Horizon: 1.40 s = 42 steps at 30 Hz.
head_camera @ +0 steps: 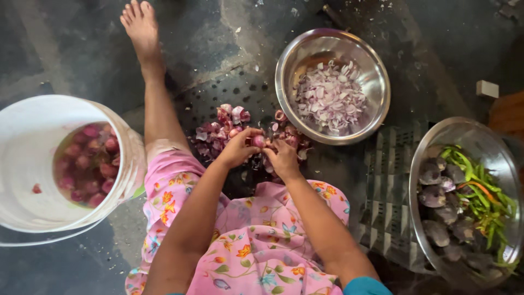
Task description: The person sits on the floor and peels red onions by hand, removing the outer skins and placing the peeled onions into a metal bowl. The person also occasionally reaches into a bucket of water to retrieve more onions.
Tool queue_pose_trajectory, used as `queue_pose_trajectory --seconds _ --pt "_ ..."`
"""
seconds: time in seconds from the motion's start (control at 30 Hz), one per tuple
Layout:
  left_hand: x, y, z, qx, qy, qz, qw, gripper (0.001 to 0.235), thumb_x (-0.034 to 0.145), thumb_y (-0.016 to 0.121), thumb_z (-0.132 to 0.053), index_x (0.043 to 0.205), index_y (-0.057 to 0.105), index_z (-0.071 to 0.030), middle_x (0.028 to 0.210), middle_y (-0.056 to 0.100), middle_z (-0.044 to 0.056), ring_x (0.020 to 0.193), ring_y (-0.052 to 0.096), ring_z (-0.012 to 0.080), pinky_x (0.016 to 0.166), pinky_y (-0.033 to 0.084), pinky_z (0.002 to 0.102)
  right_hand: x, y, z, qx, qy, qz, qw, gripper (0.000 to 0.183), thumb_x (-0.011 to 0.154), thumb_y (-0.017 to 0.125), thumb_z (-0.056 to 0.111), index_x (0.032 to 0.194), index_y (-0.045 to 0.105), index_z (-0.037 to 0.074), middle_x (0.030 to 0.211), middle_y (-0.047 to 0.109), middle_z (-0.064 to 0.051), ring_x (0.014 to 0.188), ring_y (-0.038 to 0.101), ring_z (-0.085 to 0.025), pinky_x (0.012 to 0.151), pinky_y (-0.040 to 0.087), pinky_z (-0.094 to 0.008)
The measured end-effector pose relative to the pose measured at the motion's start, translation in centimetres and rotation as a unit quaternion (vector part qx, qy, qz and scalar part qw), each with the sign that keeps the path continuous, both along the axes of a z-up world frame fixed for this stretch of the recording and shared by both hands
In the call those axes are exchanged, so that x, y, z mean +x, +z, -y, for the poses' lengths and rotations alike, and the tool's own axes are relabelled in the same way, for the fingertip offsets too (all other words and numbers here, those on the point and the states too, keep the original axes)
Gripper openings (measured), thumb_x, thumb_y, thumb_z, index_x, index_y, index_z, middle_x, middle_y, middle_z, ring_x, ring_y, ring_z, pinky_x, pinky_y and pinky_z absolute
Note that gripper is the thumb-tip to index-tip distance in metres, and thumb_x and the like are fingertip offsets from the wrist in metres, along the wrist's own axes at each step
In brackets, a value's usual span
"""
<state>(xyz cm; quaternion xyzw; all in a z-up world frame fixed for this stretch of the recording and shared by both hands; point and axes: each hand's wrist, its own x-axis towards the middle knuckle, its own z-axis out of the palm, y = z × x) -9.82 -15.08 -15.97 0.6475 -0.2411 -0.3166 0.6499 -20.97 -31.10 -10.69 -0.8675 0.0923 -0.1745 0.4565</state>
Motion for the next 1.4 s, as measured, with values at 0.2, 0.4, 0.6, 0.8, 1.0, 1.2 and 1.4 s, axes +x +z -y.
queue_pose_trajectory --seconds 0.2,0.4,0.6,0.8,1.0,1.2,1.4 --pt "-2.7 2.0 -2.0 -0.067 0.026 -0.061 0.996 0.061 0.082 0.076 0.006 0.14 0.057 -0.005 0.123 0.066 0.004 0.108 0.064 0.0126 0.094 0.054 0.028 -3.2 3.2 -0.6 0.037 0.008 -0.024 0.999 0.009 0.087 0.075 0.01 0.092 0.072 0.003 0.08 0.074 -0.009 0.068 0.071 -0.02 0.065 0.055 -0.032" --pt "-3.4 1.6 -1.8 -0.133 0.046 -0.132 0.981 0.057 0.083 0.076 0.007 0.135 0.055 -0.004 0.121 0.065 0.003 0.109 0.066 0.0138 0.096 0.056 0.031 -3.9 4.4 -0.5 0.016 0.054 -0.01 0.998 0.005 0.086 0.073 0.007 0.09 0.072 0.005 0.081 0.072 -0.009 0.07 0.07 -0.021 0.065 0.055 -0.033" --pt "-2.5 1.2 -1.4 -0.179 0.093 -0.281 0.938 0.048 0.093 0.069 -0.003 0.139 0.055 -0.004 0.12 0.066 0.006 0.105 0.066 0.0164 0.093 0.054 0.029 -4.3 2.9 -0.4 -0.058 0.129 -0.041 0.989 0.008 0.083 0.074 0.008 0.088 0.071 0.003 0.085 0.07 -0.013 0.076 0.068 -0.028 0.068 0.053 -0.037" --pt "-1.8 1.6 -1.6 -0.24 0.094 -0.273 0.927 0.048 0.092 0.07 -0.002 0.137 0.056 -0.001 0.122 0.066 0.007 0.109 0.066 0.0177 0.097 0.056 0.032 -3.3 0.9 1.2 0.253 0.061 -0.029 0.965 0.012 0.096 0.071 0.009 0.107 0.071 0.004 0.091 0.07 -0.004 0.078 0.067 -0.014 0.069 0.056 -0.028" --pt "-3.3 1.6 -1.3 -0.194 0.028 -0.223 0.955 0.049 0.087 0.072 -0.002 0.133 0.055 -0.003 0.123 0.066 0.007 0.113 0.064 0.0166 0.099 0.053 0.031 -2.0 0.8 -1.1 0.362 0.009 -0.048 0.931 0.036 0.088 0.073 0.007 0.123 0.066 0.007 0.101 0.075 -0.001 0.08 0.068 -0.008 0.07 0.058 -0.025" --pt "-3.4 1.4 -1.5 -0.087 0.04 -0.16 0.982 0.044 0.09 0.078 -0.011 0.128 0.058 0.001 0.114 0.068 0.01 0.102 0.067 0.017 0.091 0.056 0.033 -2.6 1.8 -1.1 0.076 0.017 -0.005 0.997 0.02 0.084 0.08 0.004 0.103 0.075 0.003 0.095 0.074 -0.007 0.084 0.072 -0.016 0.075 0.057 -0.03" --pt "-3.1 1.2 -1.5 -0.134 0.045 -0.234 0.962 0.045 0.094 0.073 -0.018 0.133 0.058 -0.001 0.115 0.069 0.007 0.101 0.068 0.0153 0.088 0.057 0.03 -2.9 0.8 1.2 -0.07 -0.027 0.013 0.997 0.009 0.086 0.08 0.004 0.093 0.074 0.005 0.094 0.073 -0.01 0.086 0.073 -0.027 0.077 0.057 -0.036"
